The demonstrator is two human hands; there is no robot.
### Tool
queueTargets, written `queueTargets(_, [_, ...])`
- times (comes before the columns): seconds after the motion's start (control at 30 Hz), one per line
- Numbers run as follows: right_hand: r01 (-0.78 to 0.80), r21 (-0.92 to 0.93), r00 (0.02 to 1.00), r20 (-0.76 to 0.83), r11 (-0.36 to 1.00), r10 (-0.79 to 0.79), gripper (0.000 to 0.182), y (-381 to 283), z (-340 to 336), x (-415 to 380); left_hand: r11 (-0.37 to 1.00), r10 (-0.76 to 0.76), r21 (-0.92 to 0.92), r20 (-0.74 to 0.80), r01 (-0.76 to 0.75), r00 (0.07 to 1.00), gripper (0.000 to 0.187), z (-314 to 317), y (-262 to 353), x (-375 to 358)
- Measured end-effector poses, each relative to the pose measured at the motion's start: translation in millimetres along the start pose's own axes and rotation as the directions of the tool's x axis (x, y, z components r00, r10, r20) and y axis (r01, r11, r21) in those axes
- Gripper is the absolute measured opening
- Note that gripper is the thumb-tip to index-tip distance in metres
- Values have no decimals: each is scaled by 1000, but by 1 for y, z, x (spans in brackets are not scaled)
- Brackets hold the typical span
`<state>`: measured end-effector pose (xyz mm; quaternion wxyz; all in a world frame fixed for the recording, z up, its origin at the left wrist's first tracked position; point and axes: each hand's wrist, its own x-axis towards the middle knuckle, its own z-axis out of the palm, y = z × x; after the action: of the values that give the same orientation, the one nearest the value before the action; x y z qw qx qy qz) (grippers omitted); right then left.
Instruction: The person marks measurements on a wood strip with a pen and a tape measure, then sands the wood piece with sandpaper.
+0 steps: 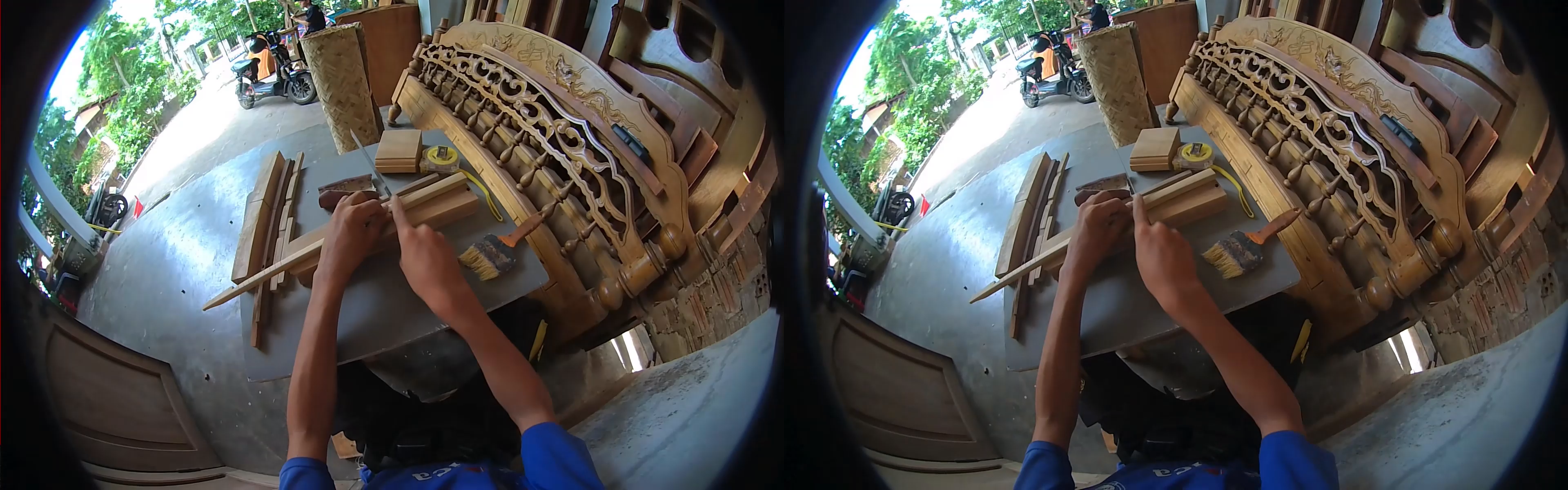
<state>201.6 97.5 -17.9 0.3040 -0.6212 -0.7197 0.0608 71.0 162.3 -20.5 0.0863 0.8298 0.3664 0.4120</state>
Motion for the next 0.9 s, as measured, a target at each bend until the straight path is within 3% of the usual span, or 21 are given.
queueTargets(0.2, [91, 137, 994, -70, 986, -82, 59, 11, -7, 37, 998, -52, -26, -29, 51, 998, 6, 2, 3, 0])
queueTargets(0.3, [-9, 184, 992, -119, 983, 31, 65, 3, -40, -2, 995, -98, -40, -55, 96, 994, 9, 2, 1, 1])
queueTargets(0.37, [43, 173, 986, -165, 984, -14, 68, 13, -44, -37, 993, -115, -46, -53, 113, 992, 11, 3, 3, 0])
queueTargets(0.57, [-66, 148, 998, 21, 987, 64, 67, 22, -48, -121, 992, -107, 71, -22, 109, 994, 18, 1, 8, 0])
queueTargets(0.7, [-59, 175, 998, 28, 983, 55, 59, 22, -45, -140, 986, -142, 92, -13, 142, 990, 18, 1, 11, 0])
queueTargets(0.8, [-93, 49, 986, 144, 994, 85, 63, 18, -47, -147, 981, -157, 116, -18, 158, 987, 19, 2, 12, 0])
queueTargets(0.9, [-61, 25, 990, 131, 998, 57, 66, 16, -47, -153, 980, -156, 122, -10, 156, 988, 19, 4, 9, 0])
